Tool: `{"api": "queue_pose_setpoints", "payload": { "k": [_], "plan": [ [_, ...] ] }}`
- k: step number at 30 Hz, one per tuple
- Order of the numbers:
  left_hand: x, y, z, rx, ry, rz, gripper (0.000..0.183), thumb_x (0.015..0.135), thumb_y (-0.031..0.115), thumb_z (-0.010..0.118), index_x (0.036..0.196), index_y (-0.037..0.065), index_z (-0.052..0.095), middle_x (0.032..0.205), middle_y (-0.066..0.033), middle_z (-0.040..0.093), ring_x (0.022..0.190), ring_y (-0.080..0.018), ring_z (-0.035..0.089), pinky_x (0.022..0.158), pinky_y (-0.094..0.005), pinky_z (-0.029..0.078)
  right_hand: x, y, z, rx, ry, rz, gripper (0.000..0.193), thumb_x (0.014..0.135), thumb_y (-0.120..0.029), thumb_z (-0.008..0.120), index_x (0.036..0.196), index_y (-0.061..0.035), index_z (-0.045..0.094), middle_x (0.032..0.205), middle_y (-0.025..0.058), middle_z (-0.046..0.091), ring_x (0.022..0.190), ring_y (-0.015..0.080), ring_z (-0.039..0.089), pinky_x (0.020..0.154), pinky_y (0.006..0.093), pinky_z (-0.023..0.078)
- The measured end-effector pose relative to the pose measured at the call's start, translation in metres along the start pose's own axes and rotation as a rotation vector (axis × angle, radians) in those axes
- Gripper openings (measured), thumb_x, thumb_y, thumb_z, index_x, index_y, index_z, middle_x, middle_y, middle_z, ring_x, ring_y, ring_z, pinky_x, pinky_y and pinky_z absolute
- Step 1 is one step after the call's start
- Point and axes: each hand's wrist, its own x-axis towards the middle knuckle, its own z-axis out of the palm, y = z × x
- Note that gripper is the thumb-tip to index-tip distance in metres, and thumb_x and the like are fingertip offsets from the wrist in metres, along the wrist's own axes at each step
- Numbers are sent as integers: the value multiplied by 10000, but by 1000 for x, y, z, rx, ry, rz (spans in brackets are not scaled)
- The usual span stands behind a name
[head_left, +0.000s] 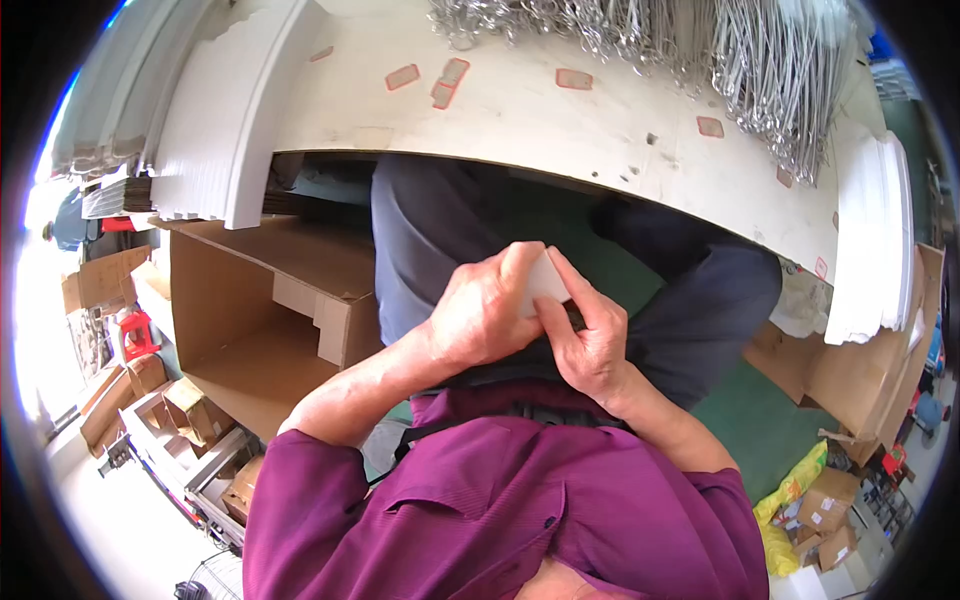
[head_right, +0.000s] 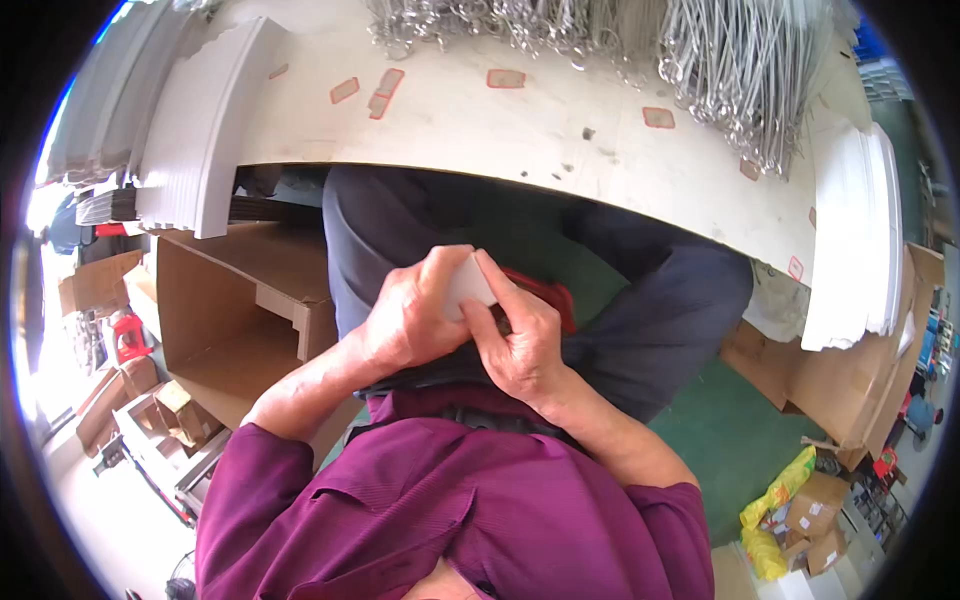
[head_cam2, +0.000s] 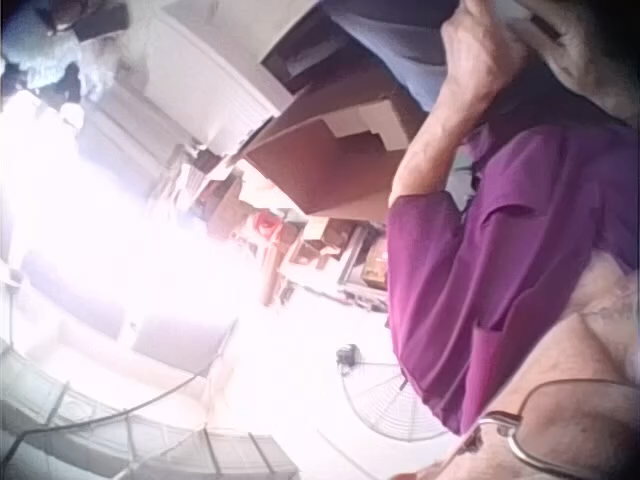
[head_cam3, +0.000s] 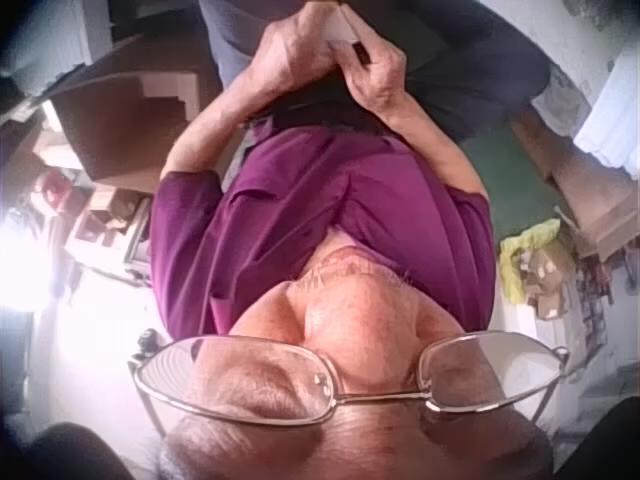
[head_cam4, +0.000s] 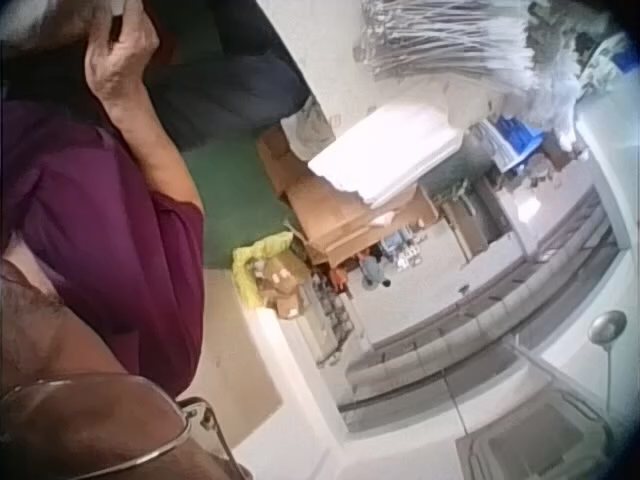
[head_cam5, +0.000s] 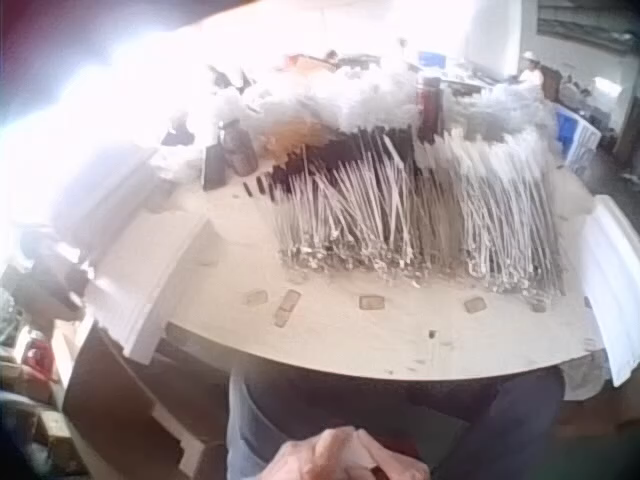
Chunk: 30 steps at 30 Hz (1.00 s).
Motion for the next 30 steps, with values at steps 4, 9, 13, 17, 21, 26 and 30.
{"api": "queue_pose_setpoints", "payload": {
  "k": [4, 9, 13, 17, 21, 26, 30],
  "plan": [
    [3, 0, -2, -71, 24, 63, 613, 781, 221, 832, 1269, -9, 539, 1086, -243, 707, 933, -443, 720, 765, -498, 601, 4, 11, 2, 215, 50, 134, 436, 969, 5, 689, 1394, 56, 609, 1087, 106, 759, 920, 160, 728, 799, 293, 590],
    [-17, -15, -52, -339, -210, -189, 432, 894, 230, 789, 1180, -48, 622, 1001, -265, 720, 943, -421, 721, 805, -455, 556, 26, 1, -20, 512, 100, 284, 417, 1025, -60, 650, 1423, 38, 578, 1141, 85, 725, 946, 109, 691, 801, 254, 586],
    [-31, -25, -94, -69, 4, -231, 332, 913, 214, 784, 1145, -6, 692, 921, -186, 709, 836, -262, 715, 762, -402, 554, 46, -9, -17, 429, 62, 193, 374, 1034, -104, 665, 1380, 28, 612, 1095, 67, 727, 915, 89, 670, 799, 239, 569],
    [5, -46, -158, 382, 379, -146, 249, 936, 200, 732, 1099, 18, 684, 947, -238, 706, 879, -414, 717, 724, -481, 553, 65, 2, -23, 199, -13, 128, 252, 1031, -120, 679, 1236, 26, 688, 1027, 51, 728, 860, 79, 664, 767, 236, 554],
    [72, -89, -207, 775, 453, -228, 207, 954, 223, 689, 1030, 31, 675, 1005, -242, 711, 929, -445, 699, 778, -523, 552, 60, 1, -34, 148, 23, 109, 173, 1025, -104, 679, 1127, 28, 725, 955, 50, 727, 787, 79, 666, 721, 234, 551],
    [126, -172, -227, 1170, 544, 26, 126, 916, 137, 598, 955, 54, 684, 945, -178, 676, 925, -389, 675, 806, -511, 547, 50, -2, -68, 34, 184, 98, 141, 1018, -77, 674, 1067, 38, 740, 923, 57, 737, 750, 88, 676, 685, 234, 553],
    [110, -204, -235, 1200, 547, 4, 181, 915, 96, 565, 1037, 48, 689, 1024, -163, 695, 1041, -357, 661, 925, -485, 531, 43, 2, -107, -178, 332, 19, 125, 994, -58, 685, 1032, 50, 737, 924, 128, 757, 753, 151, 718, 695, 267, 568]
  ]
}}
